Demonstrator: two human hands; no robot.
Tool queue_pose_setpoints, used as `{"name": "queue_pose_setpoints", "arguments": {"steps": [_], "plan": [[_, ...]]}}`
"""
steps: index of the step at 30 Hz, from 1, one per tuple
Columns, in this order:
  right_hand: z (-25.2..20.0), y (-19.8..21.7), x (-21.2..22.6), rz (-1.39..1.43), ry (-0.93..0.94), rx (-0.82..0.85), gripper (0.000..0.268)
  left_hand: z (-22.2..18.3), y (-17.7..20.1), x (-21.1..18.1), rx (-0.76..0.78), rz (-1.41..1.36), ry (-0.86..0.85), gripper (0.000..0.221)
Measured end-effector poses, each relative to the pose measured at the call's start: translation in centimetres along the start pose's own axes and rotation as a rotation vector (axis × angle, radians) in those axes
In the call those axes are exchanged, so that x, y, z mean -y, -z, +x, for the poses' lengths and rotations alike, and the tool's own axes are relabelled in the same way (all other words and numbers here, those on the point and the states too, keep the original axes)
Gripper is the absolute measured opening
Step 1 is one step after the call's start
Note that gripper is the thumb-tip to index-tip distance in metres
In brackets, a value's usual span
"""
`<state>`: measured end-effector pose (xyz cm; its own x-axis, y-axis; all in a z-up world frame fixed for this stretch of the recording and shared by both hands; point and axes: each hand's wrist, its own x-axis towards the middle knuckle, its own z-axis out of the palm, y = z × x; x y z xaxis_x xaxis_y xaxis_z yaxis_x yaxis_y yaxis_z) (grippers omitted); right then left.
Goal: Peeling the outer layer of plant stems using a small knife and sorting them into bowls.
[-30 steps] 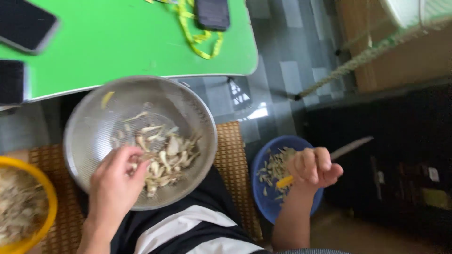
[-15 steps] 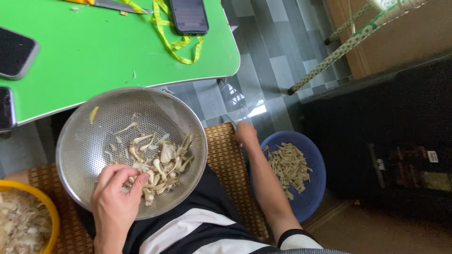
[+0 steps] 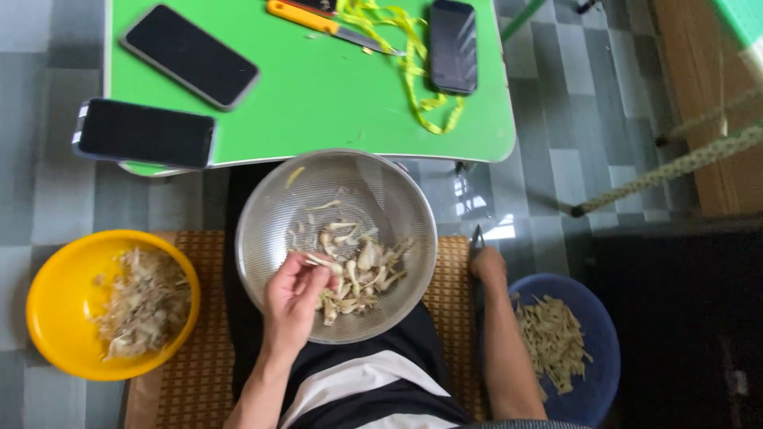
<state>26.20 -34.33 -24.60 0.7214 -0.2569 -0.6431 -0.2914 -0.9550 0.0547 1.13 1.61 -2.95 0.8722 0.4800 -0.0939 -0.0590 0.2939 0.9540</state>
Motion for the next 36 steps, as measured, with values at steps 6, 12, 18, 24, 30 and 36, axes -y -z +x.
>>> {"name": "queue_pose_setpoints", "arguments": {"steps": [6,12,18,24,30,36], "plan": [[0.0,0.4,-1.2,0.127,0.011,-0.179,0.036,0.1,-0.4,-0.3,0.036,-0.052,-0.094,0.010],[-24.5,14.4,2.9,0.455,0.087,-0.199,0.035,-0.1,-0.8,0.5,-0.045,0.002,-0.119,0.005],[-14.0,8.8,-13.8,0.154,-0.029,-0.273,0.042,-0.6,-1.6,0.1,-0.059,0.231,-0.139,0.015],[-33.3,11.4,4.7,0.744,0.472,-0.051,0.039,-0.7,-3.1,0.8,-0.022,0.499,-0.463,0.013],[-34.3,8.4,10.8,0.720,1.097,0.120,0.019,-1.7,-2.8,1.3,0.062,0.426,-0.408,0.013],[-31.6,5.2,10.1,1.217,0.882,0.595,0.019,-1.0,-1.7,0.9,-0.044,0.346,-0.140,0.029]]}}
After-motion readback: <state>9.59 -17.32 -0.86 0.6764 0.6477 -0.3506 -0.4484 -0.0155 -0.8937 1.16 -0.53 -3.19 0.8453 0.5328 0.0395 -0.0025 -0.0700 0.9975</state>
